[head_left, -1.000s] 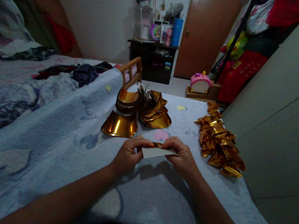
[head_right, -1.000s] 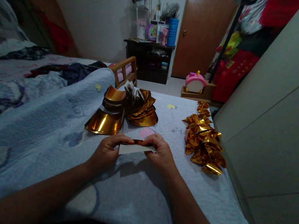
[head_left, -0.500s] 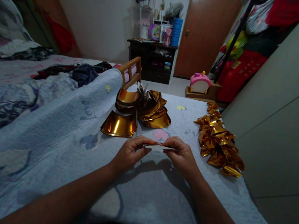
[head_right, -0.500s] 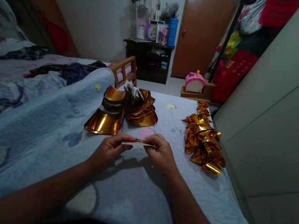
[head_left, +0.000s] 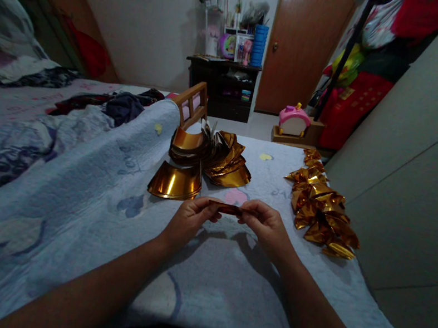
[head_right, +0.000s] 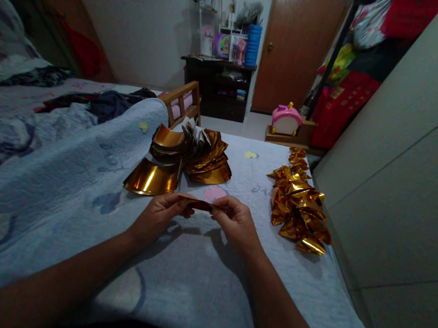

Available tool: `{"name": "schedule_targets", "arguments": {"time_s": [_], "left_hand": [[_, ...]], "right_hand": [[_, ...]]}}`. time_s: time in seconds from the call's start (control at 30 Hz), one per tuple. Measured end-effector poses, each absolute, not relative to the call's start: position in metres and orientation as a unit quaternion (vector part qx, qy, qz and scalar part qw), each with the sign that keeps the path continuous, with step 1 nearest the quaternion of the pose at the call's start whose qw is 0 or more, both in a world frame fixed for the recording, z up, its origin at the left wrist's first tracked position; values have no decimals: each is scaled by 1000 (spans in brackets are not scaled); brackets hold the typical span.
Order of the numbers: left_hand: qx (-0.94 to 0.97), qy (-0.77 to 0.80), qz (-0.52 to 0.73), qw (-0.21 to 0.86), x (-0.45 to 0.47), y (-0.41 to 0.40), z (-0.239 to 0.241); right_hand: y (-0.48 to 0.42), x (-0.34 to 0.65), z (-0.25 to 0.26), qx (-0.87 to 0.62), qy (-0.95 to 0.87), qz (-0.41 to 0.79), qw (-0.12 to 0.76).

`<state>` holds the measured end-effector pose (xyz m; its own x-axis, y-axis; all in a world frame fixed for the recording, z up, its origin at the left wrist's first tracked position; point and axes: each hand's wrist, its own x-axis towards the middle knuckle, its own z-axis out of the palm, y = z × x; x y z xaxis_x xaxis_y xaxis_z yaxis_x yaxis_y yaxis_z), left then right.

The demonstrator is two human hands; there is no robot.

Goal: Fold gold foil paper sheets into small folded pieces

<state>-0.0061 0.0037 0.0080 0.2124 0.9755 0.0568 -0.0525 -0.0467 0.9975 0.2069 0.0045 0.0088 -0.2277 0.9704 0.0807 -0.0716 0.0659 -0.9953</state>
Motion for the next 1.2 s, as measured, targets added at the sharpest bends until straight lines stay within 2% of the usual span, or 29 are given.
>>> {"name": "schedule_targets", "arguments": {"time_s": [0.17,0.43,0.6,0.77,1.0,1.2], "left_hand": [[544,409,479,554,-6,4,6],[501,407,516,563,-3,4,6],[499,398,519,569,-2,4,6],[508,405,518,556,-2,4,8],[512,423,503,553,-2,3,8],[541,413,439,586,-8,1,10]], "right_hand": [[6,207,7,-398,-554,549,482],[6,207,10,-385,-617,475,495],[6,205,5,-370,-567,537,503],[7,206,3,-362,-582,510,520],[5,204,2,-378,-549,560,492],[7,208,-2,-435,-587,481,484]]}}
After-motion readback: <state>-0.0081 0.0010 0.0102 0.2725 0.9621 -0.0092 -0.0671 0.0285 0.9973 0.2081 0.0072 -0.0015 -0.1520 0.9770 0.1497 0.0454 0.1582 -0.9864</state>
